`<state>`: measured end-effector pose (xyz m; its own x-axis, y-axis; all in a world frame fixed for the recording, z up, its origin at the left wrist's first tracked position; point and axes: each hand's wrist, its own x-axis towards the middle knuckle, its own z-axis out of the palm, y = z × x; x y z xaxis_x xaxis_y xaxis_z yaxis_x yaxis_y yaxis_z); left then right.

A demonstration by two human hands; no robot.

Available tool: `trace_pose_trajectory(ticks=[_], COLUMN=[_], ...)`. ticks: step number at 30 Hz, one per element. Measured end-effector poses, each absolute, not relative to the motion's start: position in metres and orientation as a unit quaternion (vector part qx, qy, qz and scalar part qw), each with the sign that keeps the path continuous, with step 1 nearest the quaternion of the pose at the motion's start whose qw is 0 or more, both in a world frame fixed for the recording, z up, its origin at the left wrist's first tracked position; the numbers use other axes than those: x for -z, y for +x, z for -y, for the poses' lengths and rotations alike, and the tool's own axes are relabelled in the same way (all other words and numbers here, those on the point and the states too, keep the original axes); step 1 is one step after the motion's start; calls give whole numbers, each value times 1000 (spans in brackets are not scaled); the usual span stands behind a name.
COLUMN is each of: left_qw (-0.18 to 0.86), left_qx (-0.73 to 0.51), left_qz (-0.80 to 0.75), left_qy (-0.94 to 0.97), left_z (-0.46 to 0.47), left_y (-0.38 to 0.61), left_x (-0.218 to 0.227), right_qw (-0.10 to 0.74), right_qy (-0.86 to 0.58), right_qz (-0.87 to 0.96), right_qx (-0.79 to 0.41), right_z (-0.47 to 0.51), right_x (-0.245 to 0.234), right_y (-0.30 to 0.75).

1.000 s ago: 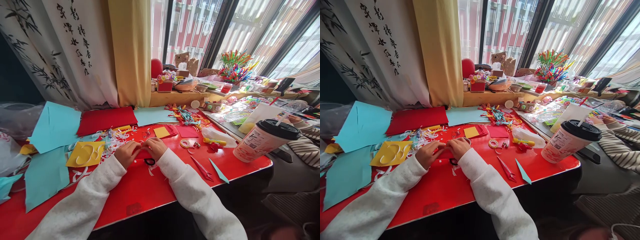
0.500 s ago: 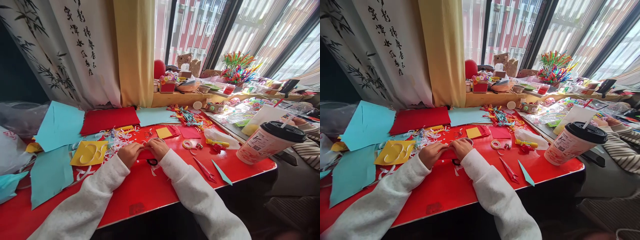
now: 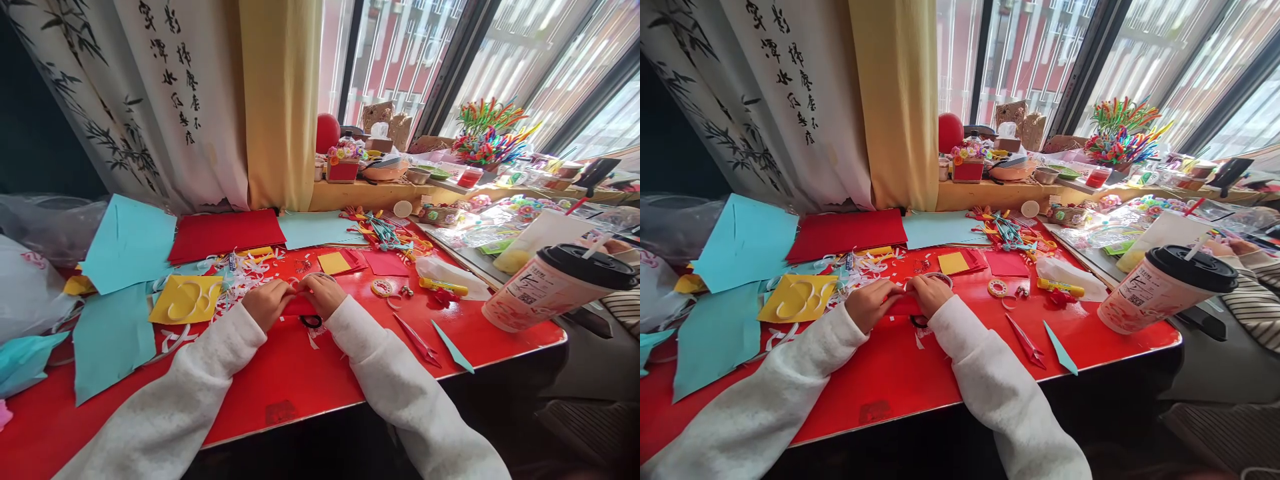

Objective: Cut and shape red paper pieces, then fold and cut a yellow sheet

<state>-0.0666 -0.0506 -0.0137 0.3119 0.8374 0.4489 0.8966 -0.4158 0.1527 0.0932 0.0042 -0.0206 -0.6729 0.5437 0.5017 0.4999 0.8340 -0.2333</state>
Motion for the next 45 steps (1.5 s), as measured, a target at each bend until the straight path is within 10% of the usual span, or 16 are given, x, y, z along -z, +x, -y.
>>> trace_pose_trajectory(ticks=[45], left_qw=[48], left_qx=[196], left_qz=[582], left_qy=[-788], left_z=[50], left_y=[-66], left_x=[16], right_qw=[234], right_qy=[-291], right_qz=[928], right_qx=[-7], right_z=[-5], right_x=[20], right_y=[92])
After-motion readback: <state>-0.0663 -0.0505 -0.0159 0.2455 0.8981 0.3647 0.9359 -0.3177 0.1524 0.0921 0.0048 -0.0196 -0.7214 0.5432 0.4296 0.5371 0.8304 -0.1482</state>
